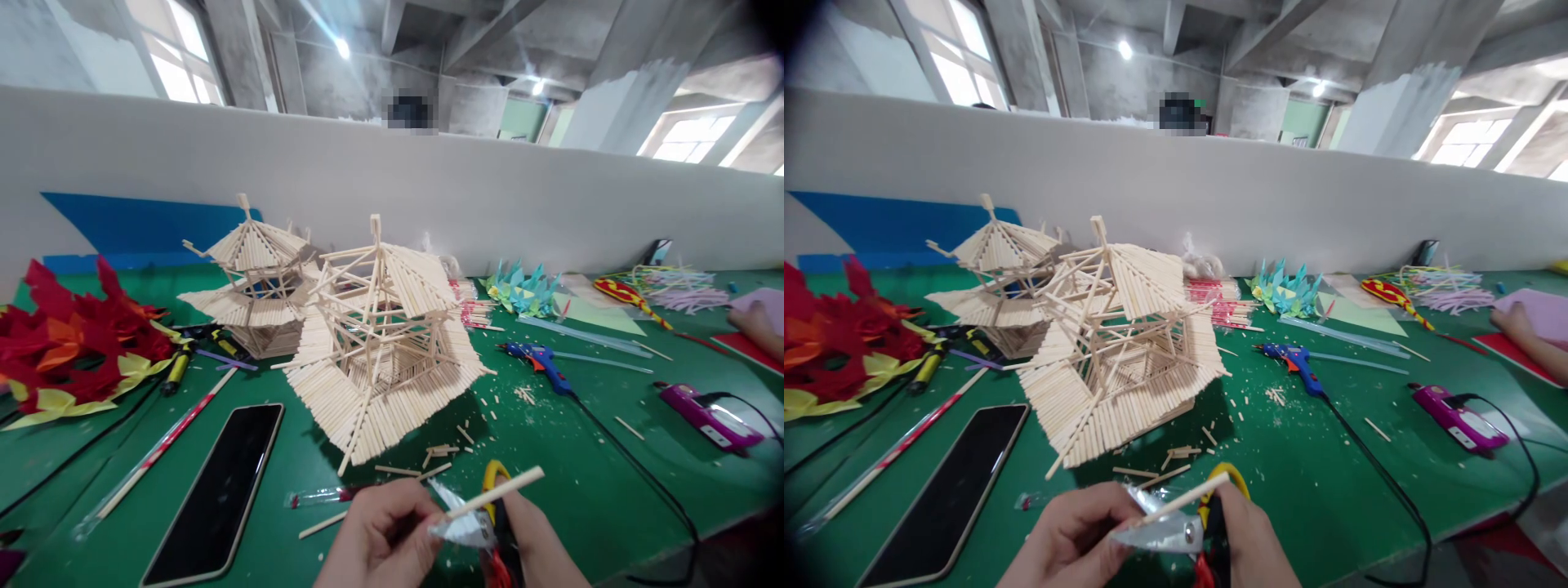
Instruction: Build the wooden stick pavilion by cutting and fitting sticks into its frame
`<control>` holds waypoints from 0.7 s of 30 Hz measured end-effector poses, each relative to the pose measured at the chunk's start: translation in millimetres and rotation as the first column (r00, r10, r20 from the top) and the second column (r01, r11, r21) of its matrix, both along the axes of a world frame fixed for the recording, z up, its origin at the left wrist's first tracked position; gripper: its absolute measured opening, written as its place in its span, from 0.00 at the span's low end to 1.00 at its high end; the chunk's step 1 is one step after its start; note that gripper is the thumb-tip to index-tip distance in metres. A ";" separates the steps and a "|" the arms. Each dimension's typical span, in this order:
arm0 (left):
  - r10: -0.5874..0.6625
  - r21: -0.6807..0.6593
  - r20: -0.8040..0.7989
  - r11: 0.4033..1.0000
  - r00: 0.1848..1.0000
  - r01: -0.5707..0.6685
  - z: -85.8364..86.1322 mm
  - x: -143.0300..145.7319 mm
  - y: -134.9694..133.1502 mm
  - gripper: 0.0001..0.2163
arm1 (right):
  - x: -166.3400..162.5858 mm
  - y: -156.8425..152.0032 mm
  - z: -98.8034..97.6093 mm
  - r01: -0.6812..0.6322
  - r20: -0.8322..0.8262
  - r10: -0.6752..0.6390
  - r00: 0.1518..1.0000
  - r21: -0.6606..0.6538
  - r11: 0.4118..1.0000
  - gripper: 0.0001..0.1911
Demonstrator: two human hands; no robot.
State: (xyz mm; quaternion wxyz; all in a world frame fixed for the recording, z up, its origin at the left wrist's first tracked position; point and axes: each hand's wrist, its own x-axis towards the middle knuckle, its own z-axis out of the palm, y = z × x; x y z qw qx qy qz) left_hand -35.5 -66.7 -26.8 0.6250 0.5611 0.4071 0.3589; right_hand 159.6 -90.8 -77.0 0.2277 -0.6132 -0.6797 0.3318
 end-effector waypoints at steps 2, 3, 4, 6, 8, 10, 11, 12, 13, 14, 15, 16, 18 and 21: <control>0.020 0.014 -0.030 1.000 0.999 -0.020 2.3 2.1 3.8 0.12 | -6.0 4.0 2.6 -0.038 -0.097 0.040 0.995 0.021 0.999 0.21; 0.029 0.012 -0.042 1.000 0.999 -0.029 1.5 2.7 5.6 0.11 | -8.3 5.4 4.7 -0.050 -0.154 0.055 0.987 0.035 0.998 0.19; 0.046 0.013 -0.048 0.999 0.998 -0.045 -0.3 3.0 7.1 0.11 | -9.9 6.4 6.9 -0.058 -0.209 0.066 0.976 0.044 0.997 0.17; 0.071 0.024 -0.057 0.997 0.996 -0.069 -6.1 3.1 9.2 0.10 | -11.3 7.2 10.7 -0.053 -0.270 0.060 0.961 0.031 0.998 0.13; 0.108 0.034 -0.049 0.994 0.993 -0.107 -12.3 3.1 9.7 0.10 | -10.7 6.9 11.7 -0.039 -0.283 0.040 0.958 0.007 0.999 0.12; 0.131 0.040 -0.043 0.991 0.990 -0.129 -16.2 3.5 8.9 0.10 | -9.0 6.5 8.6 -0.027 -0.288 0.030 0.957 0.014 1.000 0.13; 0.132 0.042 -0.048 0.991 0.990 -0.130 -17.0 3.9 8.3 0.10 | -7.9 6.5 5.7 -0.023 -0.290 0.030 0.957 0.028 0.999 0.14; 0.126 0.044 -0.058 0.991 0.990 -0.124 -17.0 4.4 7.7 0.11 | -6.8 6.5 2.2 -0.025 -0.292 0.038 0.956 0.047 0.999 0.14; 0.111 0.046 -0.072 0.993 0.991 -0.108 -16.5 4.9 7.3 0.11 | -5.7 6.7 -1.5 -0.025 -0.288 0.045 0.957 0.070 0.997 0.14; 0.096 0.049 -0.091 0.995 0.991 -0.092 -15.7 5.4 6.9 0.11 | -4.7 6.9 -5.2 -0.028 -0.280 0.051 0.959 0.086 0.996 0.14; 0.086 0.051 -0.109 0.995 0.990 -0.081 -14.8 5.8 6.7 0.12 | -3.8 7.0 -8.6 -0.029 -0.272 0.056 0.961 0.100 0.995 0.13; 0.080 0.052 -0.124 0.996 0.989 -0.074 -14.1 6.2 6.7 0.12 | -3.0 7.1 -11.6 -0.026 -0.265 0.056 0.963 0.115 0.993 0.12; 0.073 0.054 -0.142 0.996 0.987 -0.066 -13.7 6.7 6.6 0.12 | -1.7 7.1 -16.2 -0.008 -0.262 0.044 0.964 0.136 0.991 0.11; 0.068 0.066 -0.131 0.996 0.989 -0.060 -15.5 6.9 6.5 0.13 | -0.6 6.7 -19.9 0.014 -0.264 0.020 0.964 0.126 0.992 0.12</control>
